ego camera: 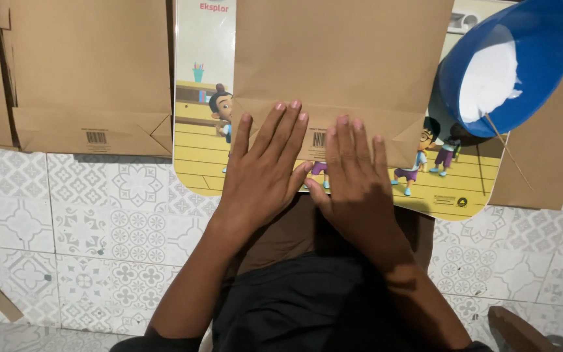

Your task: The person applies white glue to the edge of a cardboard flap using a wooden stick. They then press the glued flap down onto the main cardboard piece to secure it.

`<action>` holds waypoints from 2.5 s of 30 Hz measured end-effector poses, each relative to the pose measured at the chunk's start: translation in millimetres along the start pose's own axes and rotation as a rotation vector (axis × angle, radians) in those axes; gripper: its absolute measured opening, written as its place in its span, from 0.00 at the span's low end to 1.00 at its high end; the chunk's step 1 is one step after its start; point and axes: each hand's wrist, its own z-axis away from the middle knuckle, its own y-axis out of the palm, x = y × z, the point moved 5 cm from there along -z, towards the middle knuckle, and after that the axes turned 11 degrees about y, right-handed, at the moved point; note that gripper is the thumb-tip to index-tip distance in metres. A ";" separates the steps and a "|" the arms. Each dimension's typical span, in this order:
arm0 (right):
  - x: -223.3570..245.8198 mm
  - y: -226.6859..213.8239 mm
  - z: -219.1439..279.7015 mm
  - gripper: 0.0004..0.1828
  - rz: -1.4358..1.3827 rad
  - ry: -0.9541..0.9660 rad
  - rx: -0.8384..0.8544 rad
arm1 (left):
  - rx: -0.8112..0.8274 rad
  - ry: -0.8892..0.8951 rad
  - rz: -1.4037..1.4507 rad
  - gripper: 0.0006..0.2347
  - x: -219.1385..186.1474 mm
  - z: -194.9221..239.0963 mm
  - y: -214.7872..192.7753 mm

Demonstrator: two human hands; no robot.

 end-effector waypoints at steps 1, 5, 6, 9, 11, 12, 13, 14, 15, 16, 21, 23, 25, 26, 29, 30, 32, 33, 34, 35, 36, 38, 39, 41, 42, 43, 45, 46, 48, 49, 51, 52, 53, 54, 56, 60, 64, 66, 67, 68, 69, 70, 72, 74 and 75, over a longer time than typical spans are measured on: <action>-4.8 -0.5 1.2 0.39 0.010 0.016 0.021 | 0.014 -0.004 -0.010 0.26 -0.6 -0.3 0.4; -22.6 -0.2 7.5 0.48 0.042 0.096 0.033 | 0.041 -0.027 0.005 0.29 -2.7 -1.0 2.7; -23.2 -0.9 6.9 0.48 0.041 0.095 0.029 | 0.039 -0.027 0.002 0.29 -6.3 -3.3 3.6; -22.1 -0.1 7.8 0.48 0.044 0.068 0.061 | 0.061 -0.073 -0.005 0.32 -13.7 -7.7 7.6; -23.1 1.2 7.5 0.50 0.037 0.066 0.039 | 0.016 -0.048 0.028 0.29 -17.4 -13.7 10.0; -24.0 1.5 7.6 0.50 0.038 0.066 0.036 | 0.014 -0.048 0.026 0.29 -15.8 -16.5 9.7; -24.9 2.5 7.7 0.51 0.028 0.063 0.048 | 0.017 -0.004 0.042 0.26 -16.4 -19.9 9.8; -25.6 3.3 9.0 0.52 0.018 0.061 0.064 | 0.021 0.039 0.061 0.24 -17.8 -22.6 10.0; -26.0 1.6 8.4 0.52 0.018 0.061 0.064 | 0.021 0.040 0.061 0.24 -18.2 -22.4 10.4; -25.9 -0.1 7.9 0.51 0.015 0.058 0.064 | 0.009 0.030 0.064 0.24 -17.8 -22.4 10.2; -31.9 -1.7 12.7 0.53 0.036 0.085 0.084 | 0.008 0.021 0.048 0.24 -18.4 -23.2 8.7; -37.4 -1.0 16.7 0.51 0.028 0.112 0.117 | -0.012 -0.007 0.064 0.24 -18.6 -23.8 8.1; -40.8 -1.7 21.7 0.51 0.023 0.117 0.133 | 0.005 -0.020 0.069 0.26 -23.9 -25.9 10.6; -42.2 -1.4 24.2 0.52 0.014 0.120 0.153 | 0.026 -0.036 0.072 0.27 -25.9 -26.4 12.3; -43.5 0.6 25.4 0.52 -0.013 0.119 0.165 | 0.015 0.014 0.077 0.33 -32.8 -35.4 12.4; -43.3 0.8 26.8 0.52 -0.012 0.122 0.165 | 0.015 0.016 0.078 0.33 -32.5 -37.0 13.9; -43.2 0.4 26.4 0.51 0.025 0.106 0.137 | -0.026 0.135 0.103 0.27 -35.8 -43.3 14.4; -45.0 1.0 24.5 0.51 0.027 0.107 0.131 | -0.030 0.136 0.099 0.27 -34.2 -45.4 15.0; -45.4 1.2 25.7 0.52 0.037 0.096 0.139 | -0.025 0.131 0.083 0.26 -34.2 -45.1 15.8; -45.9 1.6 27.1 0.52 0.048 0.086 0.147 | -0.019 0.126 0.068 0.25 -34.4 -44.9 16.9; -47.5 1.4 30.6 0.52 0.048 0.091 0.151 | -0.017 0.130 0.072 0.25 -35.7 -44.7 16.8; -50.3 2.0 34.9 0.52 0.053 0.082 0.159 | -0.018 0.099 0.102 0.23 -34.3 -45.6 16.4; -55.0 4.0 41.0 0.52 0.054 0.084 0.156 | -0.020 0.102 0.100 0.23 -35.5 -47.7 16.5; -61.6 9.7 53.6 0.52 -0.024 0.100 0.179 | -0.015 0.085 0.111 0.22 -36.4 -46.9 15.2; -62.1 7.8 55.6 0.52 -0.023 0.105 0.180 | -0.014 0.089 0.113 0.22 -37.4 -47.6 15.4; -62.0 6.1 57.7 0.52 -0.017 0.089 0.186 | -0.029 0.093 0.099 0.23 -38.6 -48.5 14.8; -62.2 2.9 59.4 0.52 -0.007 0.079 0.191 | -0.047 0.103 0.087 0.24 -39.9 -51.3 14.6; -61.2 2.1 59.0 0.52 0.006 0.080 0.192 | -0.009 0.120 0.085 0.27 -40.4 -51.7 16.3; -59.2 1.7 58.5 0.52 0.019 0.086 0.192 | 0.027 0.143 0.083 0.31 -41.7 -53.2 18.5; -58.8 2.6 58.5 0.53 0.011 0.101 0.196 | 0.030 0.142 0.103 0.31 -42.3 -54.5 19.4; -58.9 3.6 59.3 0.54 0.001 0.114 0.203 | 0.034 0.139 0.125 0.32 -43.8 -55.2 20.6; -59.6 3.4 59.9 0.54 -0.005 0.118 0.199 | 0.035 0.126 0.119 0.32 -43.7 -55.4 21.1; -60.4 3.2 60.3 0.53 -0.010 0.121 0.196 | 0.036 0.114 0.114 0.32 -43.5 -55.7 21.6; -61.4 2.6 61.1 0.53 -0.008 0.124 0.197 | 0.036 0.117 0.116 0.32 -43.9 -55.6 21.9; -61.5 0.6 61.8 0.50 -0.026 0.100 0.181 | 0.048 0.109 0.089 0.31 -43.1 -55.3 22.5; -66.9 3.3 72.8 0.51 0.038 0.093 0.199 | 0.046 0.099 0.098 0.31 -43.6 -54.3 22.3; -69.4 1.2 77.4 0.50 0.075 0.101 0.190 | 0.053 0.103 0.095 0.31 -45.2 -54.6 21.6; -67.7 -0.9 76.8 0.50 0.056 0.101 0.182 | 0.065 0.101 0.085 0.32 -46.1 -54.0 22.0; -66.5 -1.9 76.4 0.50 0.056 0.104 0.177 | 0.053 0.100 0.086 0.31 -46.5 -53.5 21.3; -65.4 -2.6 75.5 0.51 0.055 0.108 0.171 | 0.041 0.098 0.086 0.30 -46.6 -53.5 20.8; -63.2 -4.6 71.8 0.51 0.055 0.108 0.169 | 0.040 0.099 0.085 0.30 -46.9 -53.6 20.8; -60.8 -7.2 68.0 0.50 0.031 0.108 0.159 | 0.035 0.098 0.081 0.29 -47.2 -53.4 20.5; -56.1 -7.8 58.4 0.49 0.008 0.108 0.150 | 0.030 0.098 0.077 0.29 -47.8 -53.0 20.5; -50.5 -3.2 47.1 0.53 0.009 0.078 0.164 | -0.009 0.100 0.102 0.27 -48.4 -53.3 19.8; -50.8 -0.1 45.7 0.53 0.010 0.082 0.165 | -0.008 0.103 0.104 0.27 -49.4 -52.9 20.1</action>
